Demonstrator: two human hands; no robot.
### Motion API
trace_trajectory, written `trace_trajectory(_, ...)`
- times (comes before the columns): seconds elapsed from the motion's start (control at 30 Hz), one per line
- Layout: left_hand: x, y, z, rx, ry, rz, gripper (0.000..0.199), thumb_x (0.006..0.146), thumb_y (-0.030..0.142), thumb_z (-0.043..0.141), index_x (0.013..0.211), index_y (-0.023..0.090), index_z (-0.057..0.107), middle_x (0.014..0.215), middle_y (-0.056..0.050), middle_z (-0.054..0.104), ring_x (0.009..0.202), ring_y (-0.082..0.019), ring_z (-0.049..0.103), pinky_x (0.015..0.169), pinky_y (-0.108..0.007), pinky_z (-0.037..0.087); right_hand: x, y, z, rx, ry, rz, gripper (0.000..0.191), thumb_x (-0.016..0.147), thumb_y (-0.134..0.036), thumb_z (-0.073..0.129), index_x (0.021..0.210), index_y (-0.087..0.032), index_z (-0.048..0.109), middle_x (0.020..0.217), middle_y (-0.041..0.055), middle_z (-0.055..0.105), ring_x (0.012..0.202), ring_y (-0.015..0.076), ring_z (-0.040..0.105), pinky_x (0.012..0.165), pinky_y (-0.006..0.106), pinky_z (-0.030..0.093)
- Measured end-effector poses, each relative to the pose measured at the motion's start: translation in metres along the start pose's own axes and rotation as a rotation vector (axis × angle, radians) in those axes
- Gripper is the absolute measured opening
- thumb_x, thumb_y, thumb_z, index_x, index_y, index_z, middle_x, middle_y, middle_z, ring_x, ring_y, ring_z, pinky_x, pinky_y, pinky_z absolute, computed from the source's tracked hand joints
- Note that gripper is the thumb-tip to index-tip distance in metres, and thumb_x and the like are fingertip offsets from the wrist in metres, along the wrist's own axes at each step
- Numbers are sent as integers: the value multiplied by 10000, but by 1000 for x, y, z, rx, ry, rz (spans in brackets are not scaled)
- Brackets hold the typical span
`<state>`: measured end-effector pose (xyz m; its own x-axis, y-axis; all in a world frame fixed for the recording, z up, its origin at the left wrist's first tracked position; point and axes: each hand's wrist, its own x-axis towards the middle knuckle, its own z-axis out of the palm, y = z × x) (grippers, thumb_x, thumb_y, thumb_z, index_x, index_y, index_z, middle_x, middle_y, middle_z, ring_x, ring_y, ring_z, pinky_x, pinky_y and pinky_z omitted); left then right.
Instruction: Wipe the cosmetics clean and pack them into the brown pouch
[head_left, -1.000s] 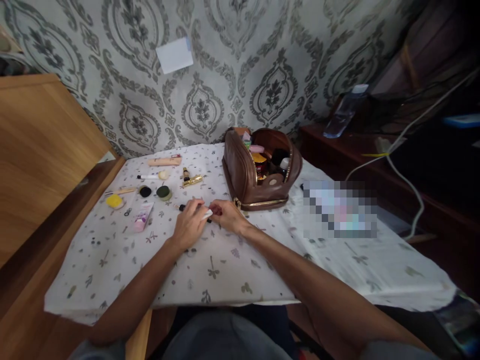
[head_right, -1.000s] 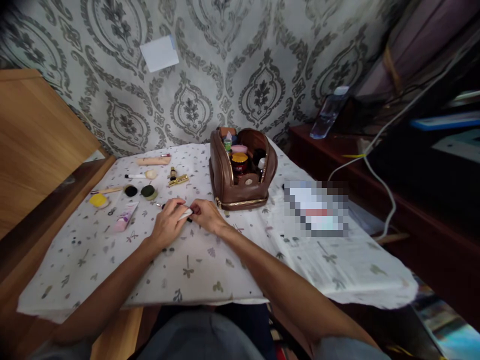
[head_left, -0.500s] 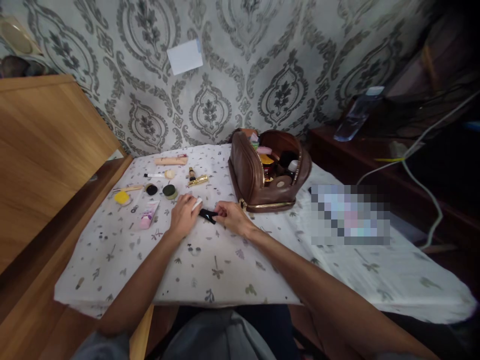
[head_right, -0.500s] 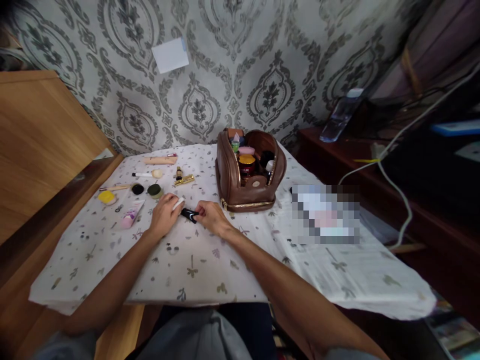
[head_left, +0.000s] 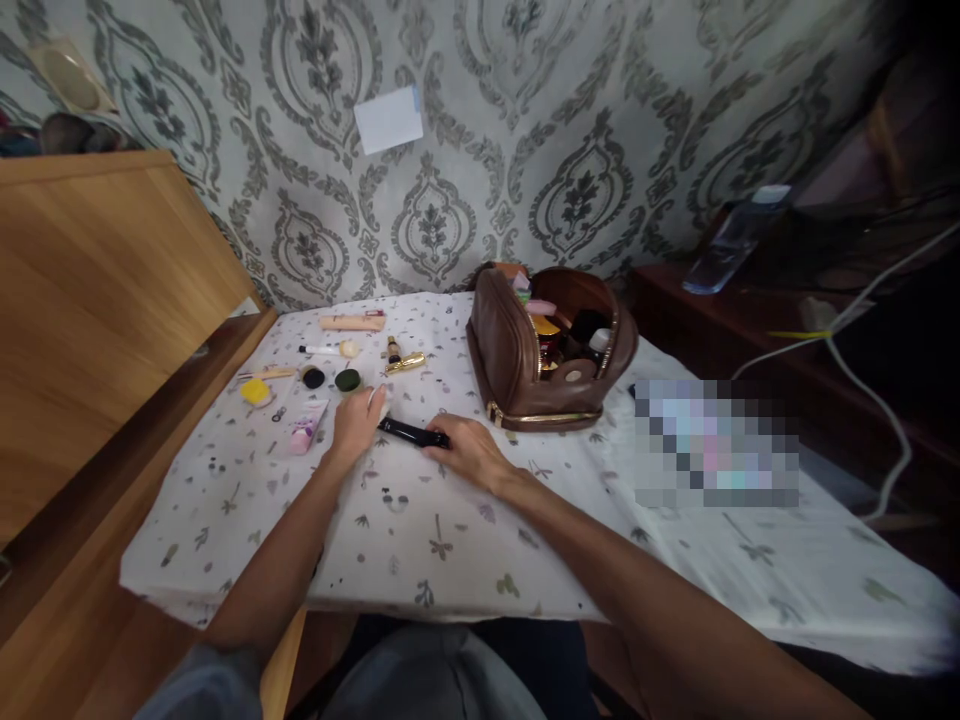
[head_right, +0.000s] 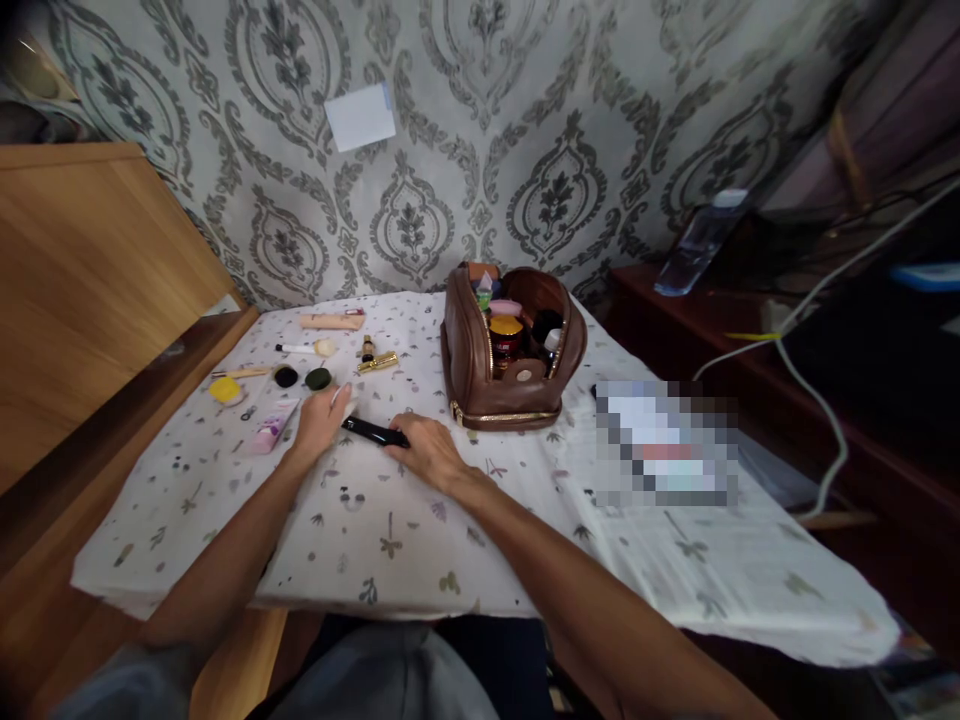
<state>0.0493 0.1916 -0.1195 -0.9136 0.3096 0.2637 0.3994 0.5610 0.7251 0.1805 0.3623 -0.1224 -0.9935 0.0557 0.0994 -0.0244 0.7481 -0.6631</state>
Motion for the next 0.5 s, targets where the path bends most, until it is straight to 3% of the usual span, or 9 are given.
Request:
trace_trajectory(0.1,1,-2,2,-170,26,-65,470,858,516,547,531,209,405,516,30,381,576,-142,449,561,-242,314,-2,-2,1,-38,-11,-21,185,860,-250,672,1036,-195,682,995,57,706,882,193,625,747,269,390)
trace_trajectory(0.3,4,-2,8,-526,10,-298,432,787,583,601,613,206,485,449,78,335,382,-78,298,393,-222,231,-4,-2,3,-33,18,-30,155,853,-204,660,1006,-199,683,952,42,712,837,182,637,730,258,399)
trace_trajectory(0.5,5,2,10,-780,52,-446,446,723,587,691,665,212,459,460,112,327,339,-45,262,360,-185,182,-4,-3,5,-38,36,-5,135,832,-219,657,967,-218,671,901,28,716,826,191,639,702,254,381)
